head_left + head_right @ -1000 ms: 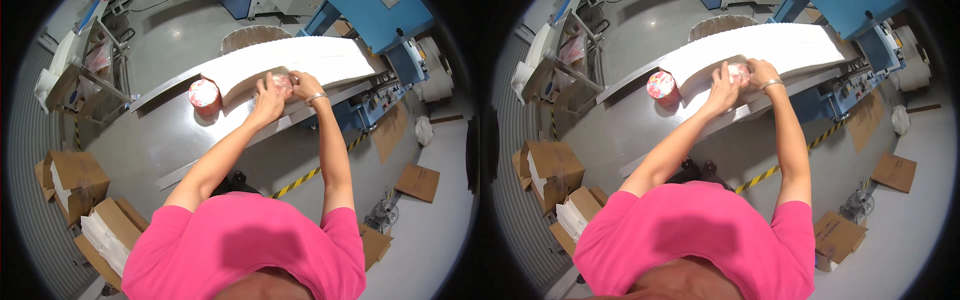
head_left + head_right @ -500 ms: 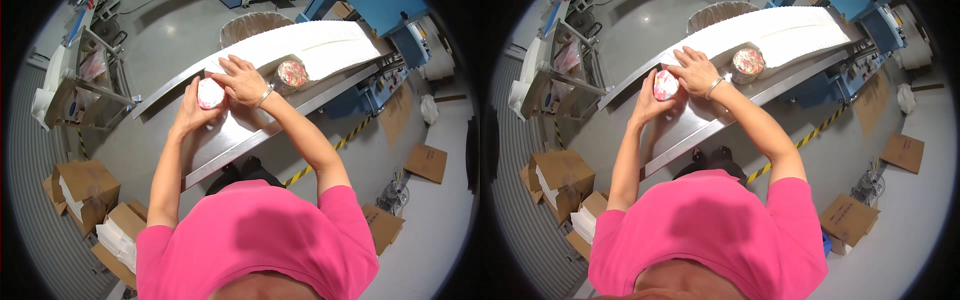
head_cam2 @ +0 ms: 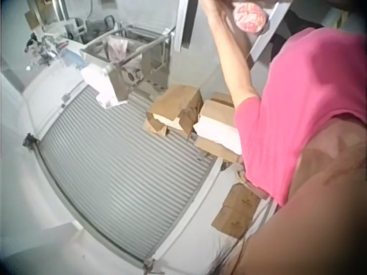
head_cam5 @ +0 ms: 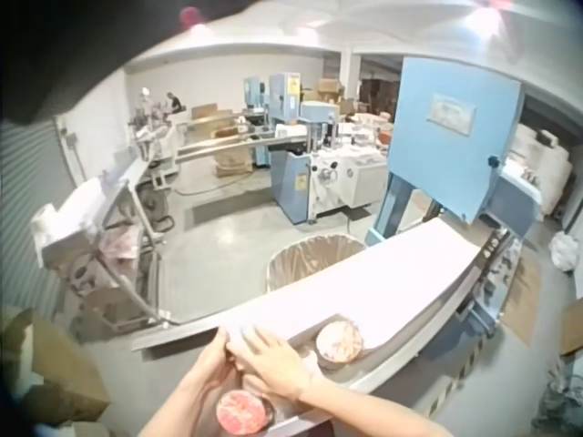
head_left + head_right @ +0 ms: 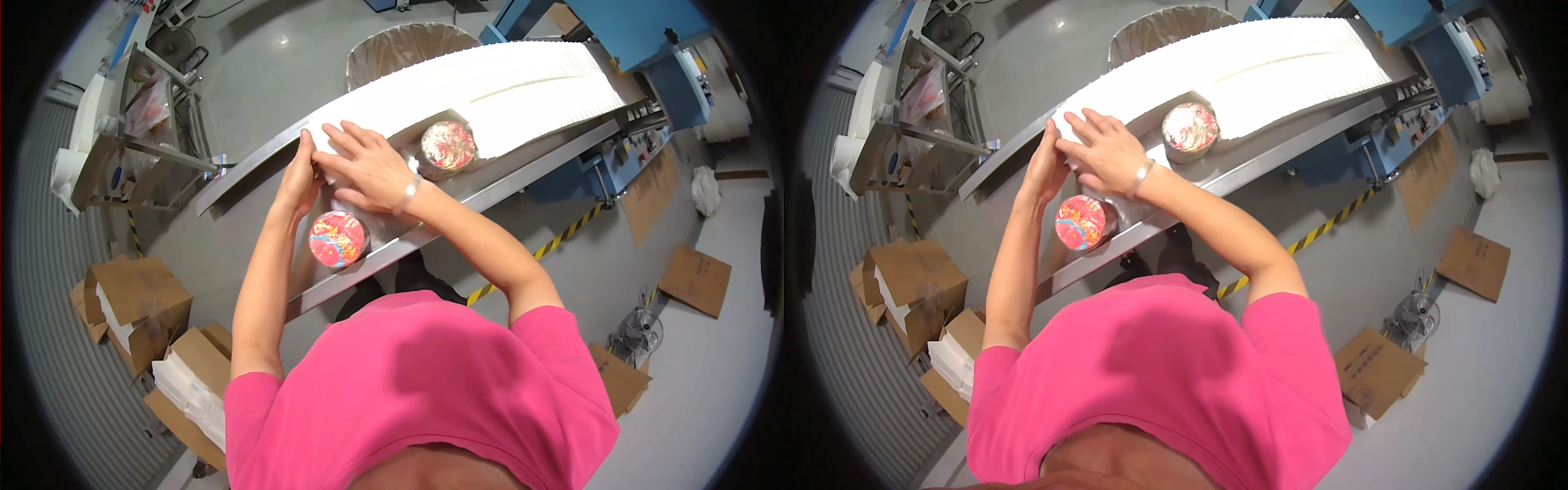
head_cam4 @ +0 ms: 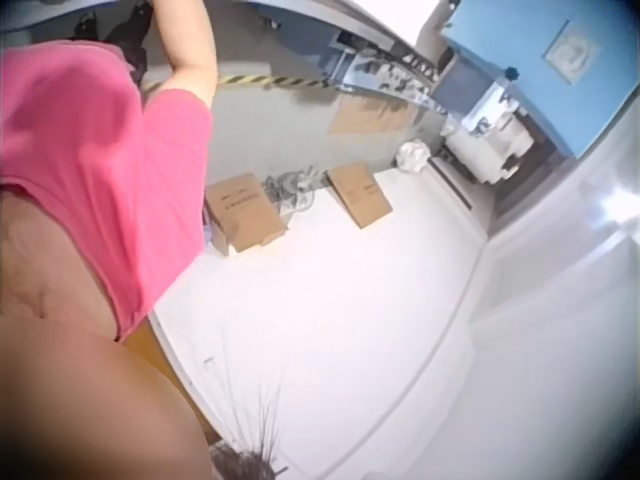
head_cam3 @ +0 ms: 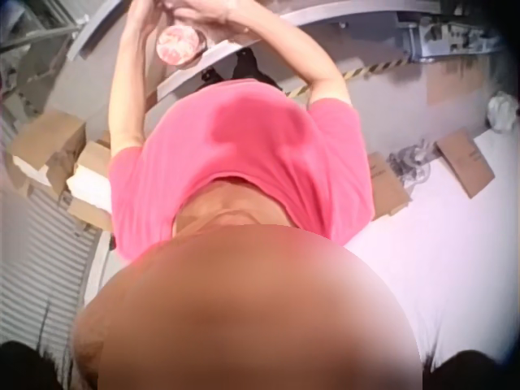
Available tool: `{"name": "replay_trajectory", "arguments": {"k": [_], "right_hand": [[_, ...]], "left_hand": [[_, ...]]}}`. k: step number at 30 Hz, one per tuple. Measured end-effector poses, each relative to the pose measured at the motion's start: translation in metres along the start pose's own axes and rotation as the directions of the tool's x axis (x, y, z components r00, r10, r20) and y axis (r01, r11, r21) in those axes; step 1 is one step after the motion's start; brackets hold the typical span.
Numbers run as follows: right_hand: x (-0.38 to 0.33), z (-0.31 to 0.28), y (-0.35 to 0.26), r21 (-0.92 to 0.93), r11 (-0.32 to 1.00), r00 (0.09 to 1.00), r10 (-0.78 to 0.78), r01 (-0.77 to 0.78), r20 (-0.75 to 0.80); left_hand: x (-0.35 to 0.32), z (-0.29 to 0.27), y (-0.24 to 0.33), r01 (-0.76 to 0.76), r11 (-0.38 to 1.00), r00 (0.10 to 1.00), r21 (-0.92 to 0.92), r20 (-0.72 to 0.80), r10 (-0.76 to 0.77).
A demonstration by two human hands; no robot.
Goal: Arranging and stacking folded paper products onto a conveyor belt for packaging.
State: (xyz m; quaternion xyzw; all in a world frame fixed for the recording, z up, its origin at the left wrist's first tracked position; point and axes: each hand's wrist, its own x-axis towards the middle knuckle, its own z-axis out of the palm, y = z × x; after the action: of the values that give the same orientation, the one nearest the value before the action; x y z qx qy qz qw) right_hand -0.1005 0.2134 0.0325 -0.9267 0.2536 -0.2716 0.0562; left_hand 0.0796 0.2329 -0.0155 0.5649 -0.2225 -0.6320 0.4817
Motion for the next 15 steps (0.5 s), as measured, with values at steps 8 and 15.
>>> {"name": "replay_trajectory", "arguments": {"k": [8,15], "right_hand": [[-0.073,-0.044,0.057,-0.239,0.922,0.949,0.274,-0.305,-0.155],[-0.079,-0.057,0.058,-0.197,0.942,0.962,0.263,-0.272,-0.071]], "left_hand": [[0.008,0.059,0.004,-0.173,0.976,0.949,-0.134,-0.287,0.129],[-0.007,0.061,0.019,-0.075,0.983,0.964,-0.166,-0.264,0.029]]}}
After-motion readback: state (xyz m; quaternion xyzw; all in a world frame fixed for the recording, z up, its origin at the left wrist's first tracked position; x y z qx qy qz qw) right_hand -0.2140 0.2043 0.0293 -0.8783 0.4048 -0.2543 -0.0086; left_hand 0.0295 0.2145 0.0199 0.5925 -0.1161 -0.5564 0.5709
